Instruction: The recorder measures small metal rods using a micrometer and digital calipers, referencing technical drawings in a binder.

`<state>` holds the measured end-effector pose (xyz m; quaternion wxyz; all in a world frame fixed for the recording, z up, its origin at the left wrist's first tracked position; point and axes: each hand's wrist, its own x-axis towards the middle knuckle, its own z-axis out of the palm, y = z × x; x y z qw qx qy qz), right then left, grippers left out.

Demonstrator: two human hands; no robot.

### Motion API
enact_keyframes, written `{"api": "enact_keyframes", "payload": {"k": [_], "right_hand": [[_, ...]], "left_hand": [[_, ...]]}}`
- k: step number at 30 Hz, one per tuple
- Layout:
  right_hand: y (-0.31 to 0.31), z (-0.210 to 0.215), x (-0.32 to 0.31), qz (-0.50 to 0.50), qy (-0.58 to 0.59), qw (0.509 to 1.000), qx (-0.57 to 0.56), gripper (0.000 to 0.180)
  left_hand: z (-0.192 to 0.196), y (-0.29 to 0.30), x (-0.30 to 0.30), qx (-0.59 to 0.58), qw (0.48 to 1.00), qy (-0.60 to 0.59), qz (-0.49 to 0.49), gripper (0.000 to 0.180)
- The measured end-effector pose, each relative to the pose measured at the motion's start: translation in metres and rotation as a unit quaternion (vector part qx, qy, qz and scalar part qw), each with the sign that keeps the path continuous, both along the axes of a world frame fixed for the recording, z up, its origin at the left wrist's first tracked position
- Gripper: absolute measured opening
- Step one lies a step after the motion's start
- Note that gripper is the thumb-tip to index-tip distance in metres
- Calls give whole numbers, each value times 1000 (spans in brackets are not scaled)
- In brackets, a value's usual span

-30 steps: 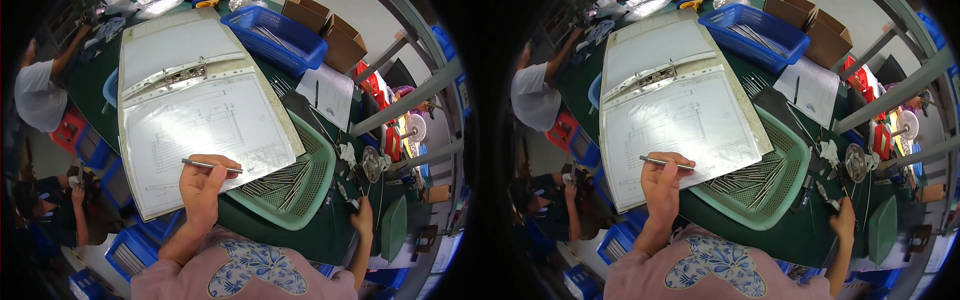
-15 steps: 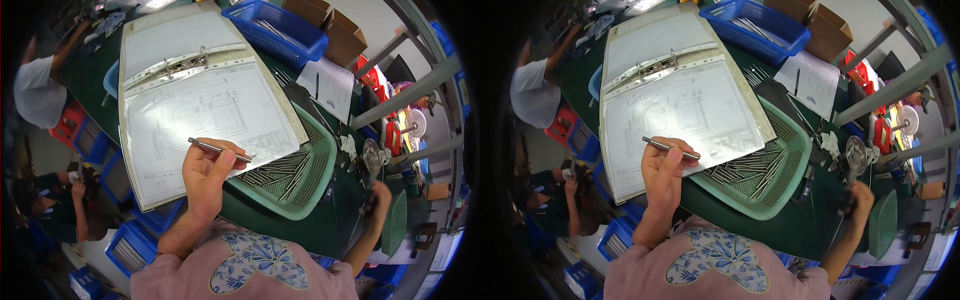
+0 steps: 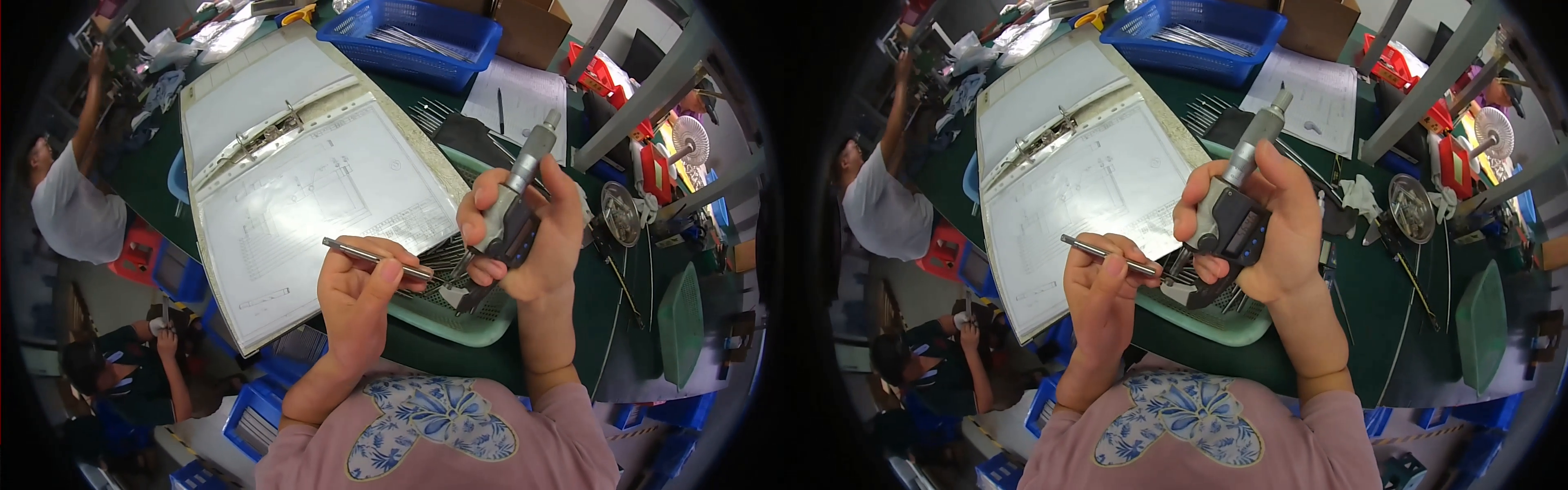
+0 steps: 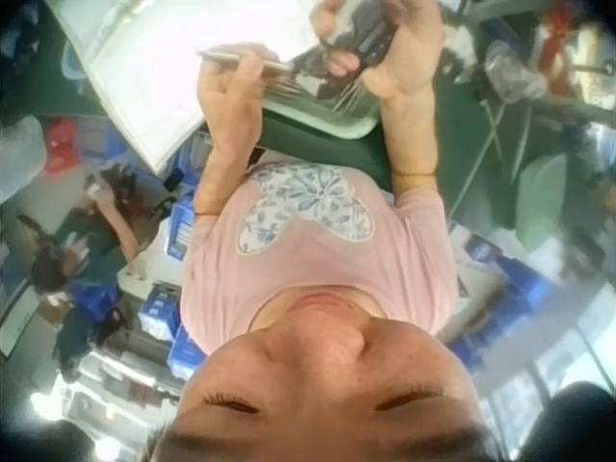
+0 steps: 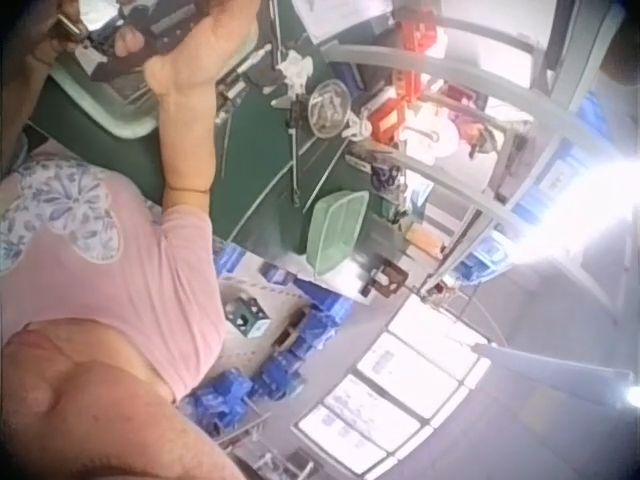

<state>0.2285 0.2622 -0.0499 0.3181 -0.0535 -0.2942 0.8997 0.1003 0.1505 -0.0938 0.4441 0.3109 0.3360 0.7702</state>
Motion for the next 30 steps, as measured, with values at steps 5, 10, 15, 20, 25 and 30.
{"api": "enact_keyframes", "payload": {"k": [5, 10, 15, 20, 25, 30], "right_hand": [[4, -6, -7, 15, -52, 998, -23, 60], [5, -4, -7, -1, -81, 995, -50, 63], [3, -3, -7, 14, -98, 994, -50, 69], [4, -5, -6, 15, -100, 994, -47, 70], [3, -8, -8, 24, -105, 993, -37, 68], [0, -4, -9, 19, -123, 990, -58, 65]], "left_hand": [[2, -1, -1, -10, 1000, 11, -2, 19], [2, 3, 2, 2, 999, 33, -11, 18], [0, 4, 4, 19, 998, 57, 8, 15], [1, 3, 5, 21, 998, 64, 9, 15], [1, 1, 3, 28, 997, 72, 12, 15], [1, 0, 3, 36, 997, 70, 11, 15]]}}
